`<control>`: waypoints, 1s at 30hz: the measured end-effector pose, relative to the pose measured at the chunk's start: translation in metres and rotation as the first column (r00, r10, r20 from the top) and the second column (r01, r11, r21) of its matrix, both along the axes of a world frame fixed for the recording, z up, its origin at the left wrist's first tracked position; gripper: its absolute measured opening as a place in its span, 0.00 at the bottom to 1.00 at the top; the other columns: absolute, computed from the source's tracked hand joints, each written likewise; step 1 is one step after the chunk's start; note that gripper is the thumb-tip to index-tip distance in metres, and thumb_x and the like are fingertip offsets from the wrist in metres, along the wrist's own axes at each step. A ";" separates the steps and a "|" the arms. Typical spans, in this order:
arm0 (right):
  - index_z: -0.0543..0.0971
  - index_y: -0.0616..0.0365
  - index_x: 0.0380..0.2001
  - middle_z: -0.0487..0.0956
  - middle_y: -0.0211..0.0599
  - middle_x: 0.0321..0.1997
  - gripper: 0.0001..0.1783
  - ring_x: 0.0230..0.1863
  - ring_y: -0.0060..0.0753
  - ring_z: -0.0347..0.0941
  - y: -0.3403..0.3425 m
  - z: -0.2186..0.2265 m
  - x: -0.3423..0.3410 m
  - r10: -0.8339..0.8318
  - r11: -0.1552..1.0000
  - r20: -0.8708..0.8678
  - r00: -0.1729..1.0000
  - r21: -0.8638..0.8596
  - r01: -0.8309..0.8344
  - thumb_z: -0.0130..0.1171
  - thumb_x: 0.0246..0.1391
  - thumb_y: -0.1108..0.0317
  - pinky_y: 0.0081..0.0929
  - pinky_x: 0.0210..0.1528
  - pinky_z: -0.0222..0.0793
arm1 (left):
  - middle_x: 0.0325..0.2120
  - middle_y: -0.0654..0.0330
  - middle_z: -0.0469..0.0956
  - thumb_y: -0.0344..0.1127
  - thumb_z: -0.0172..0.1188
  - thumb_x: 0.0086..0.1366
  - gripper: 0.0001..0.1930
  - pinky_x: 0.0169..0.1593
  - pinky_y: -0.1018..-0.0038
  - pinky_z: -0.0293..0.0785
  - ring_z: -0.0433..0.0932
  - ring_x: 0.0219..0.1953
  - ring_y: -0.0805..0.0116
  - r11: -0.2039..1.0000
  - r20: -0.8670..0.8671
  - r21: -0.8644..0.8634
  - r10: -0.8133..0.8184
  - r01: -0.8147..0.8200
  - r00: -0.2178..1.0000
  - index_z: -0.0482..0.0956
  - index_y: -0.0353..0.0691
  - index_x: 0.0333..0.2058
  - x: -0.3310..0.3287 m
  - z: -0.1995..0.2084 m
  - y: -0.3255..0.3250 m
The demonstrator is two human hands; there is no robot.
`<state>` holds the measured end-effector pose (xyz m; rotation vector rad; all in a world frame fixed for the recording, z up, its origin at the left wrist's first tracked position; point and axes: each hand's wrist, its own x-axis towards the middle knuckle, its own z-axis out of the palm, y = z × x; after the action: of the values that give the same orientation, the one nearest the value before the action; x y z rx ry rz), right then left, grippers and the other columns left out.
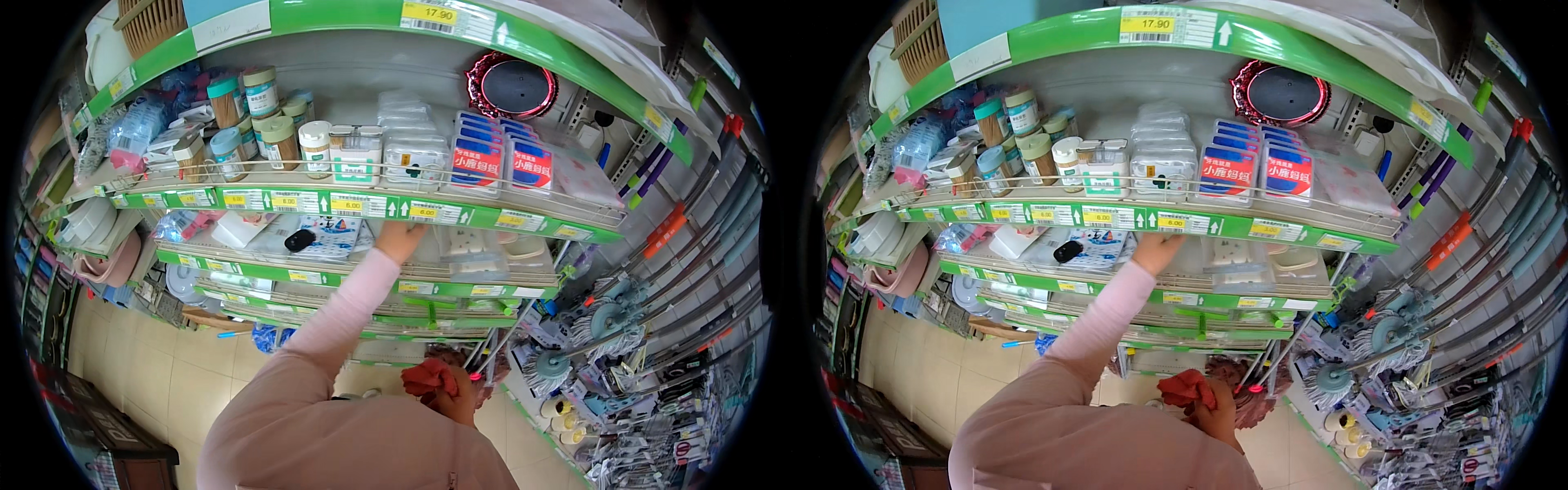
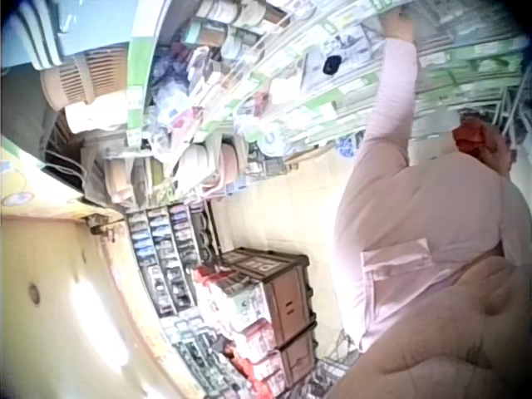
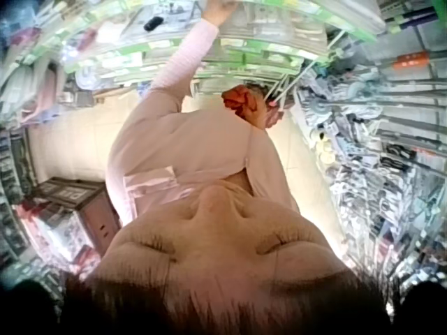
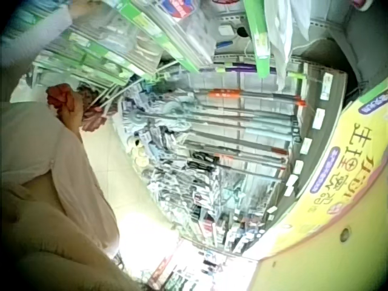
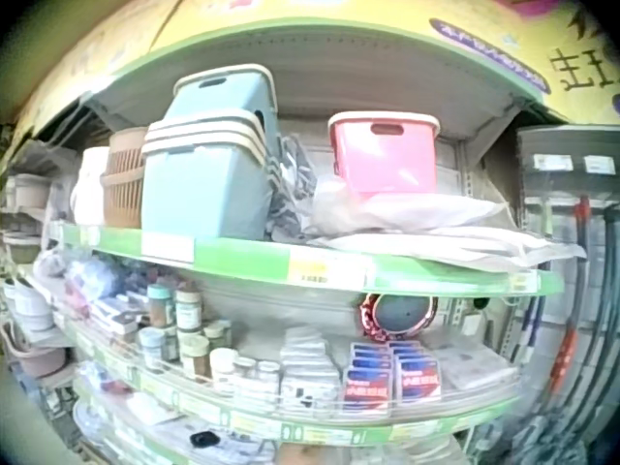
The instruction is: The person wipes various items on a store shelf with a red cloth. They pick up and wipe multiple packaged goods, containers, and small boxes, then return them to the shelf. The person moves along the aisle, handling items one at a time.
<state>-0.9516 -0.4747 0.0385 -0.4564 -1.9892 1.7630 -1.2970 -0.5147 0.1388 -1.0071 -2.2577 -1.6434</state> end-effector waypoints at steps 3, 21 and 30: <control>0.74 0.61 0.44 0.76 0.36 0.39 0.19 0.38 0.28 0.75 -0.012 0.035 -0.006 -0.104 0.994 0.009 0.995 0.029 0.104 0.53 0.47 0.85 0.25 0.38 0.72 | 0.49 0.44 0.75 0.37 0.62 0.57 0.23 0.55 0.59 0.67 0.72 0.51 0.43 0.971 -0.253 -0.098 0.189 -0.220 0.949 0.74 0.40 0.51 -0.017 -0.006 -0.078; 0.70 0.63 0.48 0.76 0.39 0.34 0.19 0.24 0.32 0.78 -0.020 0.047 -0.055 -0.030 0.986 -0.034 0.999 0.160 0.035 0.49 0.51 0.83 0.27 0.26 0.76 | 0.39 0.55 0.80 0.33 0.64 0.56 0.19 0.41 0.70 0.76 0.79 0.40 0.62 0.941 0.783 0.307 -0.166 -0.141 0.599 0.75 0.33 0.46 -0.071 0.023 -0.210; 0.73 0.63 0.48 0.77 0.37 0.42 0.19 0.38 0.26 0.75 -0.004 0.023 -0.027 -0.212 0.977 0.085 0.973 0.041 0.209 0.51 0.51 0.81 0.24 0.41 0.72 | 0.42 0.51 0.78 0.23 0.59 0.51 0.25 0.51 0.64 0.76 0.79 0.43 0.57 0.705 0.693 0.708 -0.678 -0.050 0.246 0.70 0.34 0.51 0.013 -0.054 -0.195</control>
<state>-0.9788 -0.4790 0.0617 -0.7195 -1.9451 1.6033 -1.2840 -0.7097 0.0850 -0.2761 -1.4880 -3.6296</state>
